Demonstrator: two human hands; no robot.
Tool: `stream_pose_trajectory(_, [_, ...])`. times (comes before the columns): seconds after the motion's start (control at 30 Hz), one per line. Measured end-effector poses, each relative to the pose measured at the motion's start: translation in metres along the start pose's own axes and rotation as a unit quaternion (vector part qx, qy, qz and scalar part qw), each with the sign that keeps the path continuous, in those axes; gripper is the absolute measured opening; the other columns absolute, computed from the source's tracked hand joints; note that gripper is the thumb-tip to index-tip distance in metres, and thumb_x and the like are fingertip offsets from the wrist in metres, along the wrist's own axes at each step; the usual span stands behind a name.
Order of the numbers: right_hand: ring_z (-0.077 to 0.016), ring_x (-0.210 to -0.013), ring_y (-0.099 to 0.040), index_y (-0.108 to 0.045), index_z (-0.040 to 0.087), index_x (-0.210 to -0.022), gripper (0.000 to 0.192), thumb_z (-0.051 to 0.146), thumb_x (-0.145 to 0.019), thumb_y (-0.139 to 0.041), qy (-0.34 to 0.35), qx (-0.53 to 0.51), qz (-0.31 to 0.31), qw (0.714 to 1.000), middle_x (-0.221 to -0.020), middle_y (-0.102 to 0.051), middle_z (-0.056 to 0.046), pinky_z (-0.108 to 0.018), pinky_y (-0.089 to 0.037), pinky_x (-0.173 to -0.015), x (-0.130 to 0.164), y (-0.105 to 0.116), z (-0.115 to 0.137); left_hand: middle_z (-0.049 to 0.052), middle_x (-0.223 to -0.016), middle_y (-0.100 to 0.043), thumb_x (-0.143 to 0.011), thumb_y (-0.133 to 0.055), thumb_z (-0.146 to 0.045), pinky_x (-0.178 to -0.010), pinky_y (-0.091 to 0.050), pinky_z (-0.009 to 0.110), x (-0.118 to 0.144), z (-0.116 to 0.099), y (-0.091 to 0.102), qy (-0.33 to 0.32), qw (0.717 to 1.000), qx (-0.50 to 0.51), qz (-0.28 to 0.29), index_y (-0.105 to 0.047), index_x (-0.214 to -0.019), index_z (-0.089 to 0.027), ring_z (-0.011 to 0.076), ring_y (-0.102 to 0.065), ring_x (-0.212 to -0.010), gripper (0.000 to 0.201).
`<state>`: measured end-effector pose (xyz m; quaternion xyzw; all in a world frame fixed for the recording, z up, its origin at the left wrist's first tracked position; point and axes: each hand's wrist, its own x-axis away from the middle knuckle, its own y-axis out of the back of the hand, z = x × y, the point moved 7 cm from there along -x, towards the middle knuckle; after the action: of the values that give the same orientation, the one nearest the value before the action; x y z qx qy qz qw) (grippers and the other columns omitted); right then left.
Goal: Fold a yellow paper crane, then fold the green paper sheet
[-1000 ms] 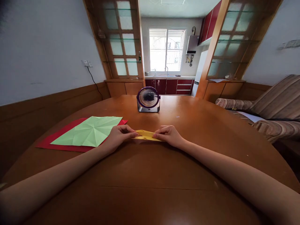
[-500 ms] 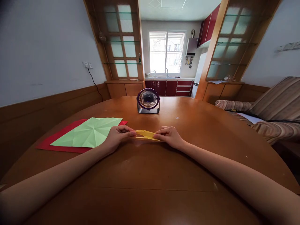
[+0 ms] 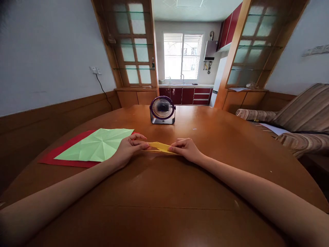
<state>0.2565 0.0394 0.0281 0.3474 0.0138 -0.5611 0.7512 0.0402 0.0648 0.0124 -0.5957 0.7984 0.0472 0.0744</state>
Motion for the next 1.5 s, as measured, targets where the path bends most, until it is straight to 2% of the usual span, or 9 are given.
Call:
stream_pose_trajectory(0.2, [-0.0119,-0.063,-0.051,-0.077,0.017,-0.078,0.029,0.044,-0.080,-0.068,-0.007,-0.001,-0.020,1.000,-0.069,-0.060,-0.003,-0.025,-0.036,-0.054,0.000,0.002,-0.002,0.009,-0.088,-0.076,-0.072,-0.076,-0.030,-0.080,-0.053,0.032,-0.003,0.004,-0.003,0.044,0.995,0.071,0.054,-0.062,-0.105,-0.015,0.0215,-0.072,-0.085,0.038])
stream_pose_trajectory(0.43, [-0.0145,-0.068,-0.054,-0.075,0.018,-0.080,0.031,0.047,-0.084,-0.063,0.037,0.041,-0.031,0.998,-0.073,-0.062,-0.004,-0.027,-0.042,-0.060,0.002,0.001,0.005,0.010,-0.096,-0.074,-0.072,-0.073,-0.025,-0.087,-0.052,0.037,-0.003,0.001,-0.003,0.036,0.993,0.108,0.045,-0.063,-0.098,-0.014,0.0237,-0.072,-0.087,0.029])
stream_pose_trajectory(0.6, [-0.0145,-0.069,-0.055,-0.071,0.018,-0.083,0.029,0.043,-0.089,-0.058,0.085,0.094,-0.034,0.991,-0.078,-0.063,-0.005,-0.028,-0.044,-0.061,0.005,-0.003,0.014,0.008,-0.100,-0.074,-0.071,-0.078,-0.034,-0.085,-0.053,0.033,0.002,0.002,-0.009,0.030,0.997,0.007,0.064,-0.065,-0.108,-0.019,0.0213,-0.070,-0.092,0.042])
stream_pose_trajectory(0.73, [-0.0151,-0.071,-0.055,-0.069,0.017,-0.086,0.026,0.038,-0.092,-0.054,0.125,0.152,-0.029,0.980,-0.078,-0.061,-0.006,-0.028,-0.044,-0.063,0.008,-0.007,0.020,0.006,-0.101,-0.074,-0.071,-0.077,-0.040,-0.081,-0.054,0.031,0.005,0.002,-0.010,0.015,0.996,-0.073,0.043,-0.071,-0.102,-0.020,0.0209,-0.070,-0.091,0.037])
stream_pose_trajectory(0.9, [-0.0174,-0.079,-0.057,-0.067,0.017,-0.098,0.022,0.034,-0.092,-0.055,0.148,0.196,-0.023,0.969,-0.086,-0.064,-0.008,-0.031,-0.045,-0.071,0.009,-0.010,0.026,0.004,-0.099,-0.075,-0.073,-0.075,-0.038,-0.080,-0.055,0.030,0.006,0.000,-0.011,-0.002,0.995,-0.096,0.033,-0.074,-0.099,-0.022,0.0202,-0.070,-0.090,0.031])
stream_pose_trajectory(1.0, [-0.0173,-0.079,-0.057,-0.069,0.018,-0.100,0.024,0.037,-0.090,-0.057,0.131,0.173,-0.015,0.976,-0.086,-0.064,-0.007,-0.031,-0.046,-0.072,0.008,-0.011,0.025,0.004,-0.098,-0.075,-0.073,-0.075,-0.036,-0.079,-0.055,0.029,0.009,-0.003,-0.015,-0.006,0.995,-0.095,0.030,-0.074,-0.097,-0.022,0.0203,-0.070,-0.089,0.028])
stream_pose_trajectory(1.2, [-0.0156,-0.075,-0.059,-0.075,0.020,-0.088,0.028,0.045,-0.085,-0.063,0.053,0.019,-0.022,0.998,-0.082,-0.063,-0.005,-0.028,-0.048,-0.065,0.005,-0.009,0.014,0.004,-0.092,-0.076,-0.070,-0.077,-0.035,-0.074,-0.055,0.029,0.011,-0.006,-0.018,-0.006,0.996,-0.084,0.026,-0.075,-0.090,-0.021,0.0200,-0.071,-0.082,0.025])
stream_pose_trajectory(1.37, [-0.0142,-0.071,-0.057,-0.077,0.021,-0.087,0.027,0.045,-0.085,-0.063,0.043,0.017,-0.018,0.999,-0.077,-0.062,-0.004,-0.026,-0.045,-0.062,0.006,-0.008,0.015,0.005,-0.086,-0.076,-0.067,-0.080,-0.036,-0.067,-0.054,0.028,0.009,-0.006,-0.016,0.004,0.996,-0.080,0.040,-0.073,-0.088,-0.020,0.0189,-0.070,-0.075,0.027])
stream_pose_trajectory(1.5, [-0.0133,-0.070,-0.056,-0.077,0.020,-0.089,0.026,0.041,-0.089,-0.060,0.085,0.048,-0.002,0.995,-0.076,-0.061,-0.004,-0.026,-0.045,-0.062,0.009,-0.012,0.022,0.005,-0.090,-0.075,-0.065,-0.082,-0.031,-0.070,-0.053,0.026,0.009,-0.006,-0.022,0.004,0.993,-0.100,0.056,-0.070,-0.094,-0.019,0.0189,-0.070,-0.083,0.034])
